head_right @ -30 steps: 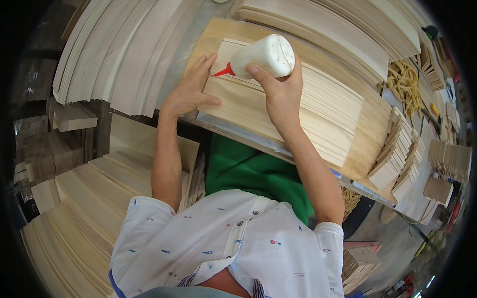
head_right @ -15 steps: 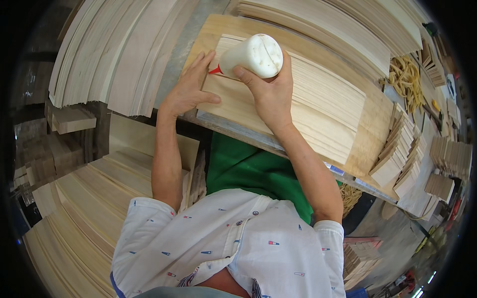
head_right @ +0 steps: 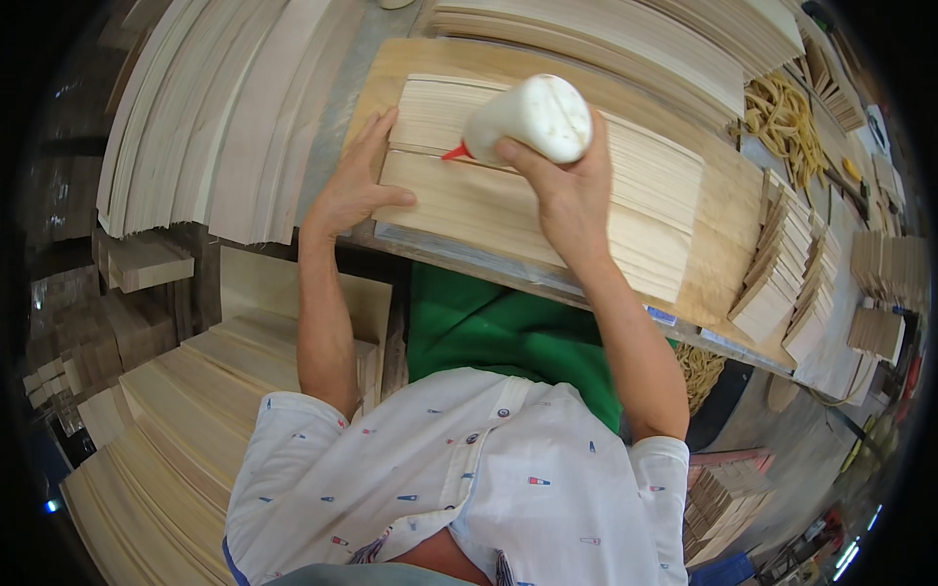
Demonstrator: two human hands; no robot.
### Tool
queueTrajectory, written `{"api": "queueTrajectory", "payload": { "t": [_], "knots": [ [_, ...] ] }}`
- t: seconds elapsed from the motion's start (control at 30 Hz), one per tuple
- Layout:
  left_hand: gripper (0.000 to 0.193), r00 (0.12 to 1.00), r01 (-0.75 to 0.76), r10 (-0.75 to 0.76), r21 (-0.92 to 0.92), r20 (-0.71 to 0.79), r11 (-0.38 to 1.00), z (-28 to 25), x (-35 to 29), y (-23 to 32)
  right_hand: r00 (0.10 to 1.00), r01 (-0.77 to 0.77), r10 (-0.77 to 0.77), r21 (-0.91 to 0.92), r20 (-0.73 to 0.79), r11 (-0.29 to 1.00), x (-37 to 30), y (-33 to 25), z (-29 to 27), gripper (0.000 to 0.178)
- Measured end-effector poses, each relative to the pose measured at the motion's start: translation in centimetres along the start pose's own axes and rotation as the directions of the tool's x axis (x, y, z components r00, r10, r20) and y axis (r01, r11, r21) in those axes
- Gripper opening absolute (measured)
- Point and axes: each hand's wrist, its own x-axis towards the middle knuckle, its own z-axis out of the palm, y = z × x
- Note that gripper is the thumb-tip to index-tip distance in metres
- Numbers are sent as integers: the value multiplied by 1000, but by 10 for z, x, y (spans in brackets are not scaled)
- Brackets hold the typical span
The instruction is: Apply wood glue to pre-cut wooden panels and assemble a multi-sided structural box component.
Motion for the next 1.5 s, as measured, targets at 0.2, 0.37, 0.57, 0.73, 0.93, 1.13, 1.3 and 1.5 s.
{"api": "queueTrajectory", "payload": {
  "t": [0.2,0.37,0.57,0.73,0.93,1.13,1.3,1.5],
  "knots": [
    [104,1000,-13,13,-65,1,998,4,2,-3,991,24,-27,-21,-134,999,-23,-18,-84,59],
    [104,999,-33,34,-30,19,999,3,5,-5,967,35,-58,-97,-250,995,-39,-38,-154,60],
    [101,999,3,1,-78,54,997,-2,4,3,959,30,-84,-198,-270,980,-47,-58,-209,55],
    [103,998,-2,2,2,67,1000,-4,5,7,949,10,-75,-206,-308,978,-44,-67,-219,56],
    [103,994,-52,50,14,96,999,1,8,6,924,-28,-89,-297,-373,954,-49,-78,-234,58],
    [102,998,-42,45,-45,51,998,13,2,44,900,15,-151,-317,-409,948,-58,-80,-245,56],
    [105,894,-411,308,317,326,855,66,16,102,859,150,-63,131,-508,980,-77,-72,-246,46],
    [111,863,-454,310,344,400,822,87,21,111,776,283,-74,241,-626,929,-62,-44,-227,37]
  ]
}}
